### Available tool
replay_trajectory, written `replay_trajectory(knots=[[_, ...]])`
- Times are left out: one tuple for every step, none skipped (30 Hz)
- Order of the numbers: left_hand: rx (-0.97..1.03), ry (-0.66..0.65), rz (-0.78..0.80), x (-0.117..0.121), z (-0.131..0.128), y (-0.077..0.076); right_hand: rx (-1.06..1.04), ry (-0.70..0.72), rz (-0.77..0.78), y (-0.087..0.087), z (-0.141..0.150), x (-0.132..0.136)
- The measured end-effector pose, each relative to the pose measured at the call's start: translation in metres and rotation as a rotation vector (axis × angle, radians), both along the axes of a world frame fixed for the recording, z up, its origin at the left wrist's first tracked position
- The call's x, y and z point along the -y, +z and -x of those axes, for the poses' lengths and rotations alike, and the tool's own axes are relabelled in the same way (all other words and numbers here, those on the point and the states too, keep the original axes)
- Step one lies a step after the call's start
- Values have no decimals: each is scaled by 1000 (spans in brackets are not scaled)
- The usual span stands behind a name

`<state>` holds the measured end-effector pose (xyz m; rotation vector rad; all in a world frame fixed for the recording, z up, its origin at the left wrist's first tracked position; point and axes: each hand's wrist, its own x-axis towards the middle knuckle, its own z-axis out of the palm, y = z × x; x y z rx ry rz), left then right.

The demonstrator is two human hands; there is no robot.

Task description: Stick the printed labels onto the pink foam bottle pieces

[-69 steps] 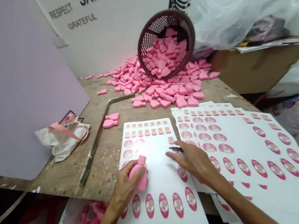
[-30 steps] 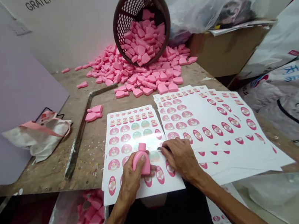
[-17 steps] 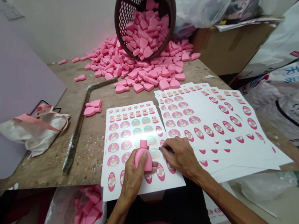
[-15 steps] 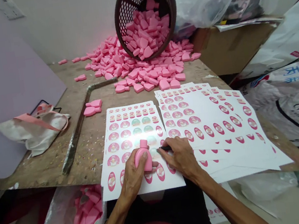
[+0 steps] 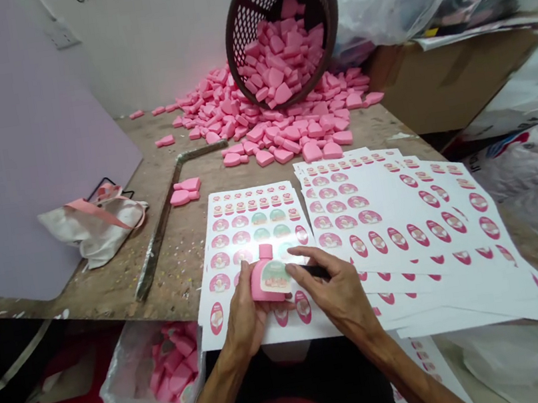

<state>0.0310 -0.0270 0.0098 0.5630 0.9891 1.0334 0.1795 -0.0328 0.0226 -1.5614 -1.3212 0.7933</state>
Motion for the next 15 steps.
replay_trajectory(knots=[[24, -1, -1, 0, 0, 2, -4, 16, 10, 0, 5, 0], [53, 0, -1, 1, 0, 4, -12, 27, 15, 0, 9, 1], [78, -1, -2, 1, 0, 6, -21, 35, 13, 0, 13, 1], [96, -3, -4, 1, 1, 8, -26, 40, 7, 0, 15, 1], [105, -6, -7, 1, 1, 9, -28, 43, -4, 0, 17, 1], [113, -11, -10, 1, 2, 10, -27, 43, -18, 0, 18, 1], [120, -14, -11, 1, 2, 11, -24, 44, -30, 0, 19, 1], [126, -14, -13, 1, 2, 11, -20, 45, -39, 0, 19, 1], [132, -13, -17, 1, 2, 11, -16, 46, -46, 0, 19, 1], [135, -10, -21, 0, 2, 11, -12, 46, -52, 0, 19, 1], [136, -6, -22, 0, 2, 11, -6, 44, -60, 0, 19, 1], [136, -4, -22, 0, 2, 11, 0, 40, -69, 0, 20, 1], [134, -5, -22, 0, 2, 12, 6, 36, -80, 0, 20, 1], [134, -8, -20, 0, 2, 12, 11, 33, -91, 0, 20, 1], [133, -9, -19, 0, 2, 13, 14, 32, -101, 1, 21, 0]])
